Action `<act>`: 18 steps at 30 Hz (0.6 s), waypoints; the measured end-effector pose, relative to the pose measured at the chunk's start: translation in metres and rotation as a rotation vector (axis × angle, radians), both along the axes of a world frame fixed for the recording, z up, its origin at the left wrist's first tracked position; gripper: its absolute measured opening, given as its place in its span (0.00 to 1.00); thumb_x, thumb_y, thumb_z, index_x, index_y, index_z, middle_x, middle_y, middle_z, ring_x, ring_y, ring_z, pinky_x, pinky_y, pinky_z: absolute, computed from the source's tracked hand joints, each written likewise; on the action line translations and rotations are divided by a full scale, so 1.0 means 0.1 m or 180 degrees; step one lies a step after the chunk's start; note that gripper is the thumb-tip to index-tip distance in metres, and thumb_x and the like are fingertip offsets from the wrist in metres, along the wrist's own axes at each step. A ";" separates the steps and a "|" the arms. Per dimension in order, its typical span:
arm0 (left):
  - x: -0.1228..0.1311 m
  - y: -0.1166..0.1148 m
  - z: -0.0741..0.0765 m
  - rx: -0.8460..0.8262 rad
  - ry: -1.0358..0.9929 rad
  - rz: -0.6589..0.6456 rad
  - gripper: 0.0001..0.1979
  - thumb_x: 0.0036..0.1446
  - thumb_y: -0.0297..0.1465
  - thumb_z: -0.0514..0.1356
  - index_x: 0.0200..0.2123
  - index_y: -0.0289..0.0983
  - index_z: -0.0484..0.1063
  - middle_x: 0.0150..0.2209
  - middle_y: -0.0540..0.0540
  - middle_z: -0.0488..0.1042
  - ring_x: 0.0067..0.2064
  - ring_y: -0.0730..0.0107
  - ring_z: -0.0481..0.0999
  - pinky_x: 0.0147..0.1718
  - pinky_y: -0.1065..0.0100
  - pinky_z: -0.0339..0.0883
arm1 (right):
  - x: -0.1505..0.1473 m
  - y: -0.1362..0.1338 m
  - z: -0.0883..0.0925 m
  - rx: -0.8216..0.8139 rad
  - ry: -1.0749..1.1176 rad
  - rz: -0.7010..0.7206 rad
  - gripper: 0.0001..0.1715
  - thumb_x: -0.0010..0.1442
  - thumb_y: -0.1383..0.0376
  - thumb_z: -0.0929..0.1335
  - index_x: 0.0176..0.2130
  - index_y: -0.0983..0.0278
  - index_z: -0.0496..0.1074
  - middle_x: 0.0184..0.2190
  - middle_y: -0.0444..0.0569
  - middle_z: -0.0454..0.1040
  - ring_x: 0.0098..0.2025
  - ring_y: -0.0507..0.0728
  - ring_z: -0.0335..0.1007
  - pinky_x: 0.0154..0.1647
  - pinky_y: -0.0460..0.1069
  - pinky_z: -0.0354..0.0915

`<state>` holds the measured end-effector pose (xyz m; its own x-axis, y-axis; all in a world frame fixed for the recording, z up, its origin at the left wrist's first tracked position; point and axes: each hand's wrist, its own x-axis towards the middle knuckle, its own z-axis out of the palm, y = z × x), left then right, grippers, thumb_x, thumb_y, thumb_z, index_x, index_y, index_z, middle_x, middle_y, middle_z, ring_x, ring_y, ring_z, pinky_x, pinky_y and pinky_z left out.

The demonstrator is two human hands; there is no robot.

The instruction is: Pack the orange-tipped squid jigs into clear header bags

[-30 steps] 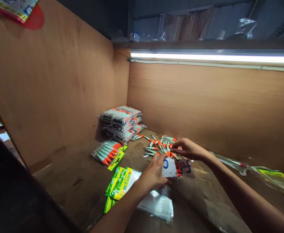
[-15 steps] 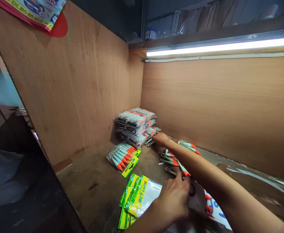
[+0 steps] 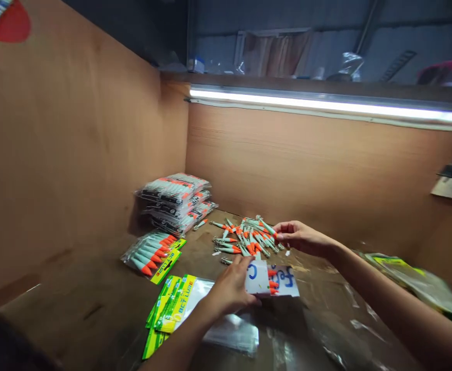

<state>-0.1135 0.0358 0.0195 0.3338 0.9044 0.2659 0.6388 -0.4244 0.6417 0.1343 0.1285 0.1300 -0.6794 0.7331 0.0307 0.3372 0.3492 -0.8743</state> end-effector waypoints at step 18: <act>0.15 -0.03 0.04 0.0316 -0.0141 -0.0222 0.42 0.39 0.32 0.72 0.59 0.45 0.61 0.52 0.46 0.65 0.51 0.57 0.70 0.50 0.62 0.66 | -0.15 -0.72 -0.50 0.3408 -0.2339 -0.0444 0.10 0.64 0.64 0.67 0.32 0.61 0.76 0.34 0.50 0.77 0.37 0.57 0.66 0.36 0.49 0.58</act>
<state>-0.0987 0.0332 0.0238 0.3808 0.8479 0.3688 0.5775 -0.5296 0.6213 0.1193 0.0567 0.0801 -0.7077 0.6416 0.2958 0.7039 0.6763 0.2170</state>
